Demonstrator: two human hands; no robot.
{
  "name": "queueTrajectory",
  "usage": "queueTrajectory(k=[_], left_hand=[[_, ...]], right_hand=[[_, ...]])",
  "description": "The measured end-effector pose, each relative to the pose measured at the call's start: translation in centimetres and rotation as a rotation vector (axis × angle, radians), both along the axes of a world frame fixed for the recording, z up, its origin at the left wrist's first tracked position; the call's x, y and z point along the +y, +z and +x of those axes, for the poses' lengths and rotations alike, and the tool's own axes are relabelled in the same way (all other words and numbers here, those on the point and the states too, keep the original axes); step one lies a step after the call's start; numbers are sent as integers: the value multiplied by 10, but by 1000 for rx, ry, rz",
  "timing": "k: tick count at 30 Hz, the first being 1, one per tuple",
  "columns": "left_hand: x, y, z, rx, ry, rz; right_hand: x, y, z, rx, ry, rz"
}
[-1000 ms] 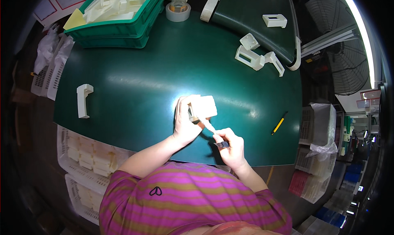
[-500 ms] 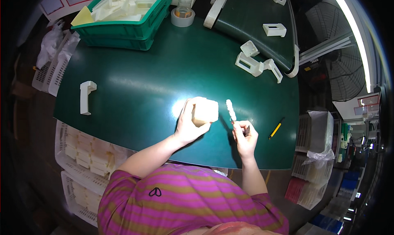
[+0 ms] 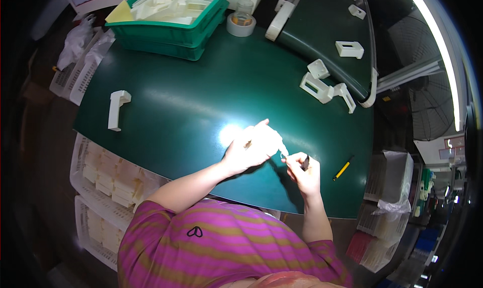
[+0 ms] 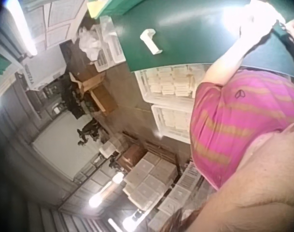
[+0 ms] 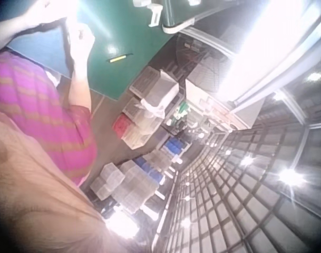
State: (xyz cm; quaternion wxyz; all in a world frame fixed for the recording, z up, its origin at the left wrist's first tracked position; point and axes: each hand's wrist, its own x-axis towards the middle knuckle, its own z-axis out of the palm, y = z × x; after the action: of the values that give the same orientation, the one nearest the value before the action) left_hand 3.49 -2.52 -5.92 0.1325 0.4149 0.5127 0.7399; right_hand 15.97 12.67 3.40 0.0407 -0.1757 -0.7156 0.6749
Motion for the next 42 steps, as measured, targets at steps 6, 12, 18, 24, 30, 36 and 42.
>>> queueTrajectory(k=[6,12,18,24,30,36,42], left_hand=[[-28,56,-41,-459,131,-167],[-126,73,-173,97,769,-928],[-166,79,-226,-105,926,-1461],[-108,89,-150,702,749,-860],[-50,75,-64,-332,-95,-483],[-5,52,-20,-1320,-845,-71],[14,19,-3,-1350,-903,42]], right_hand=[[6,2,14,-10,116,16],[53,-34,20,-5,-156,1011],[86,-7,-40,164,-189,992],[148,-16,-115,-123,-370,1172],[145,-32,-118,-191,-212,984],[34,12,-56,146,243,730],[38,-13,-11,106,-56,378]])
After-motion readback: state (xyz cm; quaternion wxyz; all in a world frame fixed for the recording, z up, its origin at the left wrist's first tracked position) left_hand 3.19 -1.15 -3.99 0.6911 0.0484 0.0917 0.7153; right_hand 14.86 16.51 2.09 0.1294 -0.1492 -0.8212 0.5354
